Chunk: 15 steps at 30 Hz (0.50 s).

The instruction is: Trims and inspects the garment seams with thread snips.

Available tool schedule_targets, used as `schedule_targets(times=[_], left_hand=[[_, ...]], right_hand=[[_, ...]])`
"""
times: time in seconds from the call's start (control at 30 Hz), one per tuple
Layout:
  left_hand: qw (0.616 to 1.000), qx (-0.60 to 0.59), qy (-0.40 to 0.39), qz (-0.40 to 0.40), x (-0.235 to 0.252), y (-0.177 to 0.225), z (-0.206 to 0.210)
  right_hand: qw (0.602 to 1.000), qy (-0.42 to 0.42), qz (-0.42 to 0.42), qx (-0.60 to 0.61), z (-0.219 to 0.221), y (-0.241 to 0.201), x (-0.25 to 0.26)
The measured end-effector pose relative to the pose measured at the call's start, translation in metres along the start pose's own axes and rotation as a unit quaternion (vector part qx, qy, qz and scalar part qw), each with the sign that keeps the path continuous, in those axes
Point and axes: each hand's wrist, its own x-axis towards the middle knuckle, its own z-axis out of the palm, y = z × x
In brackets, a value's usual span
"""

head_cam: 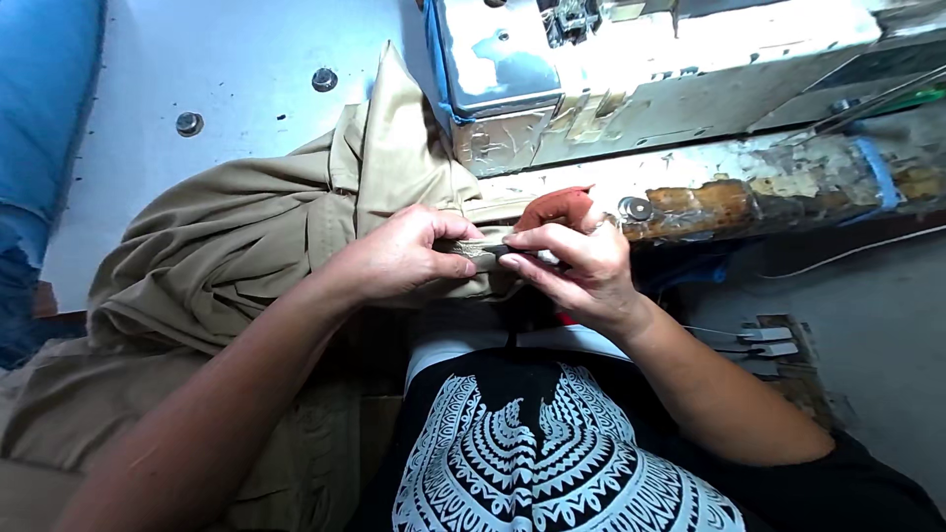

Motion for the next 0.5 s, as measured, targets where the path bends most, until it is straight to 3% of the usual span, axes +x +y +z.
schedule_targets(times=[0.17,0.3,0.5], left_hand=[[0.998,0.035,0.049,0.033,-0.004,-0.002,0.003],[0.952,0.227,0.181,0.092,-0.013,-0.004,0.012],[0.912,0.325,0.216,0.125,-0.017,-0.018,0.004]], right_hand=[[0.999,0.03,0.042,-0.013,-0.019,-0.006,-0.002],[0.994,-0.025,0.043,-0.097,-0.019,-0.024,-0.009],[0.981,-0.094,0.091,-0.144,0.011,-0.013,-0.013]])
